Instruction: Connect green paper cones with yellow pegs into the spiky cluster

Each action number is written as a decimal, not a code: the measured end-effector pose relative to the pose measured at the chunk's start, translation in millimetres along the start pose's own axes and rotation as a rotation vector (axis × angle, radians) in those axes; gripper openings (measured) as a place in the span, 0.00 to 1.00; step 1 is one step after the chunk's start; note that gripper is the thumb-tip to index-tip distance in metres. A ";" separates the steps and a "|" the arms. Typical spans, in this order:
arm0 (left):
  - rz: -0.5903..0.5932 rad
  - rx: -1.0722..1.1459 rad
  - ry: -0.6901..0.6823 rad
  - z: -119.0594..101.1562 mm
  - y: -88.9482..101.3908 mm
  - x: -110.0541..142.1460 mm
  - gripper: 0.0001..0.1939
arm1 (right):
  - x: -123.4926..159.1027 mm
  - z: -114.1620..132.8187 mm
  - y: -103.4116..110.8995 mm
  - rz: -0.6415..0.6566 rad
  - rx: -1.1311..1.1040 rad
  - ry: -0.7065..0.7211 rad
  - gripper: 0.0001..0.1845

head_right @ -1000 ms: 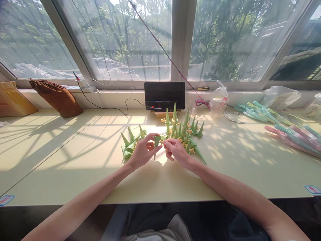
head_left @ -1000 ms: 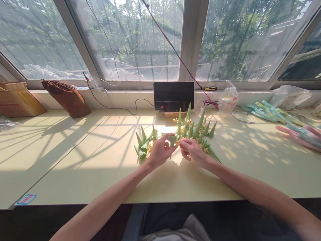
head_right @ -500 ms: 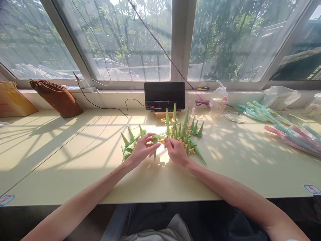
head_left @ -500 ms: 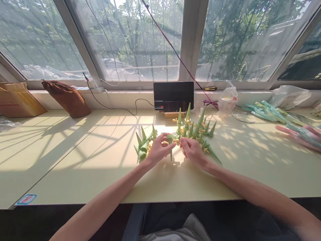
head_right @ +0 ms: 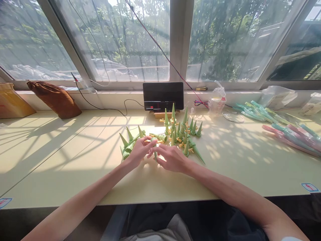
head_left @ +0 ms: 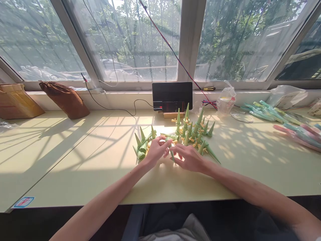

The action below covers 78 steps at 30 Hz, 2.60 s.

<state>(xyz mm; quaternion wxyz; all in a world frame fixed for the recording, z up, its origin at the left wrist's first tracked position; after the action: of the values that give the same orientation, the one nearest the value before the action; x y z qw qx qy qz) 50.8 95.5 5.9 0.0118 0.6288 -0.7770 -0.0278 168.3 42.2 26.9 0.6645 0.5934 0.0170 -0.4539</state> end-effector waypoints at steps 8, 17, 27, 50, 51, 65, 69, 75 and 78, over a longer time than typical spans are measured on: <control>0.044 -0.244 -0.113 -19.0 -7.1 8.0 0.22 | 0.9 1.8 13.2 -0.093 -0.002 -0.025 0.12; 0.049 -0.604 -0.428 -31.0 -20.5 16.0 0.26 | 7.6 -20.7 43.2 -0.421 -0.130 -0.367 0.16; 0.160 -0.732 -0.539 -30.8 -31.2 23.0 0.12 | 3.4 -21.5 45.4 -0.398 -0.151 -0.427 0.17; 0.327 -0.931 -0.604 -17.2 -45.6 23.6 0.07 | -1.6 -19.7 27.9 -0.230 0.037 -0.325 0.11; 0.332 -0.937 -0.617 -18.1 -46.7 25.2 0.09 | -1.6 -20.0 29.7 -0.242 0.067 -0.331 0.10; 0.451 -0.984 -0.796 -20.5 -61.8 46.6 0.13 | 1.5 -30.6 39.3 -0.213 0.365 -0.495 0.09; 0.463 -0.982 -0.799 -19.9 -62.3 47.8 0.13 | 2.1 -31.3 39.7 -0.222 0.382 -0.505 0.11; 0.464 -0.970 -0.804 -21.7 -62.6 48.5 0.13 | 3.1 -31.6 43.0 -0.276 0.389 -0.506 0.13; 0.468 -0.974 -0.803 -22.1 -62.7 48.5 0.13 | 3.4 -31.8 43.4 -0.289 0.390 -0.506 0.13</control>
<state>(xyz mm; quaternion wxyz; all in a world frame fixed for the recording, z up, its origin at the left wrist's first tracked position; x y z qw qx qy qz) 103.1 34.4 23.5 0.0097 0.3077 -0.7356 -0.6034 213.8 60.7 49.1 0.4509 0.5694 -0.1515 -0.6705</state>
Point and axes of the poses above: each hand's wrist, its own x-axis away from the middle knuckle, its own y-axis out of the back of the hand, z = x × y, the point moved 8 cm from there along -x, towards the middle knuckle, and after that the axes turned 1 degree about x, right-handed, at the moved point
